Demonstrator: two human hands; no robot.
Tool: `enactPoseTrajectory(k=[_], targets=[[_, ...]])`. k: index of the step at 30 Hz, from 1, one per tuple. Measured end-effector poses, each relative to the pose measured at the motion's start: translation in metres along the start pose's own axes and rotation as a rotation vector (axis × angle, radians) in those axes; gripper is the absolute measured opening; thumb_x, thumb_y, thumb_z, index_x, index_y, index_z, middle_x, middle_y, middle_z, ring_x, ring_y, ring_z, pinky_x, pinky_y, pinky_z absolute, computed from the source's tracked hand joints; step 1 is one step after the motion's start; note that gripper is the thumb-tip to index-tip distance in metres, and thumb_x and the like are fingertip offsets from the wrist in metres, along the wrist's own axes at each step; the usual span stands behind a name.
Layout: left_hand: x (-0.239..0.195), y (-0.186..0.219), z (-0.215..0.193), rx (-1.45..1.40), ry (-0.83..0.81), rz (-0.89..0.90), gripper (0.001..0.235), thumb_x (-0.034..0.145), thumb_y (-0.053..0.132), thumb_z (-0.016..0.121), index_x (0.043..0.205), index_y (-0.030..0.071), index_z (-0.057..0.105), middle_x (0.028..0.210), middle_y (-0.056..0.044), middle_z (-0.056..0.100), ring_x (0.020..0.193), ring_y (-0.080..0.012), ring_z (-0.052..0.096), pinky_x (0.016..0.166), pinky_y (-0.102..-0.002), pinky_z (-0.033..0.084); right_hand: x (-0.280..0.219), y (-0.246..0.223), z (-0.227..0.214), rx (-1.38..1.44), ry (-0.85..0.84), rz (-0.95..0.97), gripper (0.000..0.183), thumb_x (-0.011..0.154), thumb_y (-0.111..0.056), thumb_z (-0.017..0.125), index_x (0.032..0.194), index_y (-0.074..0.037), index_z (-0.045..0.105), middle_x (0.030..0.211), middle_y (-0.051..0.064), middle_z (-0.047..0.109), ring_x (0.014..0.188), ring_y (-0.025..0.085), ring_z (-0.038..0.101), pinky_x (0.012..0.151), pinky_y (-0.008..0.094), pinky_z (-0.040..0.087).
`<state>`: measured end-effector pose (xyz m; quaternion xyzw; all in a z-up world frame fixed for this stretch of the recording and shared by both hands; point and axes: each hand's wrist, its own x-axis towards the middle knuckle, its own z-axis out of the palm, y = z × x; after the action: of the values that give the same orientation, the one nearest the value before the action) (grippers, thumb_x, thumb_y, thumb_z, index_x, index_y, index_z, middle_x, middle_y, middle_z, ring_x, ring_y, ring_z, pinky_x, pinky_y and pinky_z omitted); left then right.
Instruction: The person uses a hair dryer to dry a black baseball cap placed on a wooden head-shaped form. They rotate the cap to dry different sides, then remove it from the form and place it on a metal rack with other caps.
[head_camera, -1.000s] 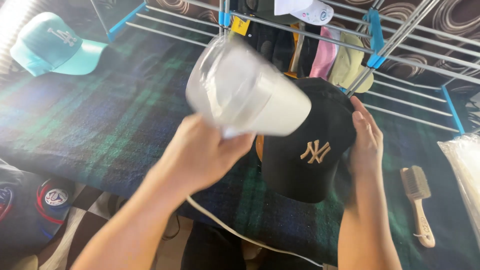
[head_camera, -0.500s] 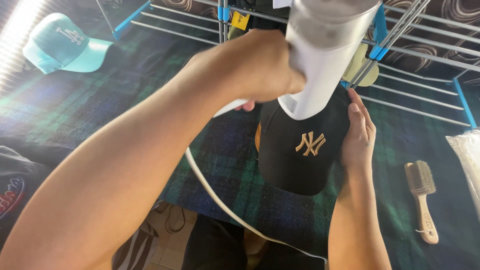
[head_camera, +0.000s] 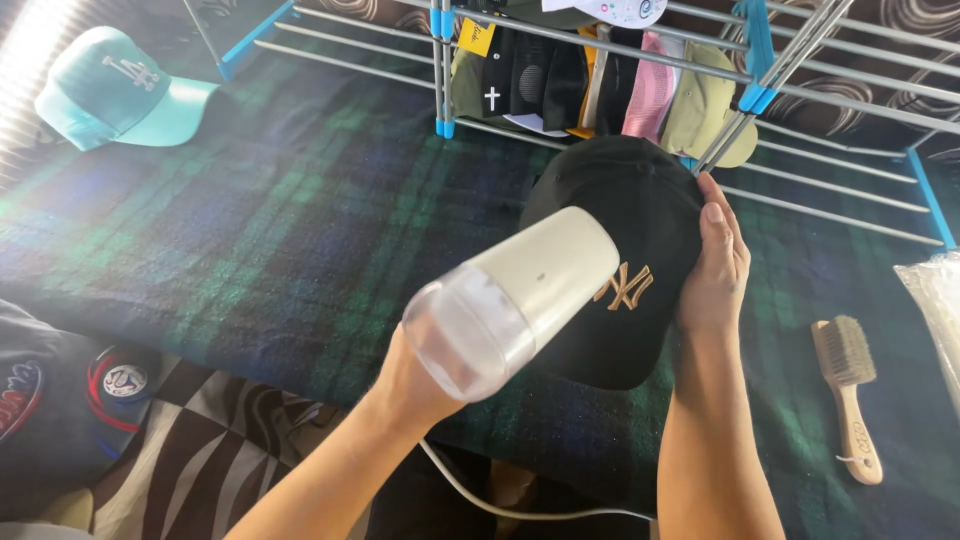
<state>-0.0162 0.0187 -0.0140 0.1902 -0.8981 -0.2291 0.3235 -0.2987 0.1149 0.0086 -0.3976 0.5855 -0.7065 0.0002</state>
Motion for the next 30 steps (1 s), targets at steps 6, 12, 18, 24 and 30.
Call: enactPoseTrajectory(k=[6,12,18,24,30], targets=[[-0.037,-0.042,0.037,-0.039,0.059,-0.082,0.031,0.070,0.025,0.082,0.091,0.010,0.064,0.092,0.001,0.054,0.056,-0.0247,0.057,0.050,-0.029,0.046,0.005,0.004,-0.004,0.023,-0.002,0.012,0.047,0.109,-0.038,0.050,0.144,-0.009,0.060,0.133,0.021,0.062,0.114,0.025,0.063,0.099,0.039,0.057],[-0.043,-0.047,0.024,-0.159,0.109,-0.075,0.033,0.074,0.026,0.086,0.091,0.011,0.062,0.090,0.005,0.054,0.047,-0.0173,0.053,0.046,-0.023,0.047,0.009,0.012,-0.010,0.067,-0.008,0.061,0.047,0.108,-0.037,0.052,0.146,-0.010,0.059,0.128,0.020,0.064,0.106,0.024,0.066,0.093,0.037,0.061],[-0.035,-0.018,-0.034,0.237,0.098,-0.006,0.033,0.085,0.039,0.070,0.100,0.010,0.066,0.091,0.000,0.061,0.057,-0.0209,0.064,0.050,-0.021,0.053,0.005,0.008,-0.010,0.009,-0.025,0.036,0.045,0.109,-0.035,0.050,0.145,-0.009,0.059,0.134,0.021,0.062,0.117,0.024,0.062,0.103,0.039,0.056],[-0.037,-0.013,-0.046,0.174,0.173,-0.020,0.035,0.088,0.040,0.061,0.108,0.012,0.063,0.090,0.003,0.058,0.051,-0.0151,0.063,0.059,-0.020,0.057,0.007,-0.001,-0.009,-0.061,-0.016,-0.017,0.044,0.111,-0.034,0.049,0.145,-0.009,0.059,0.140,0.023,0.059,0.125,0.027,0.058,0.108,0.044,0.050],[-0.010,-0.017,-0.012,0.249,0.085,0.324,0.045,0.089,0.042,0.074,0.112,0.006,0.059,0.100,-0.009,0.061,0.068,-0.0215,0.063,0.051,-0.036,0.050,0.006,-0.014,-0.003,-0.069,-0.003,0.190,0.057,0.097,-0.049,0.051,0.141,-0.013,0.059,0.149,0.010,0.058,0.143,0.020,0.050,0.119,0.032,0.038]])
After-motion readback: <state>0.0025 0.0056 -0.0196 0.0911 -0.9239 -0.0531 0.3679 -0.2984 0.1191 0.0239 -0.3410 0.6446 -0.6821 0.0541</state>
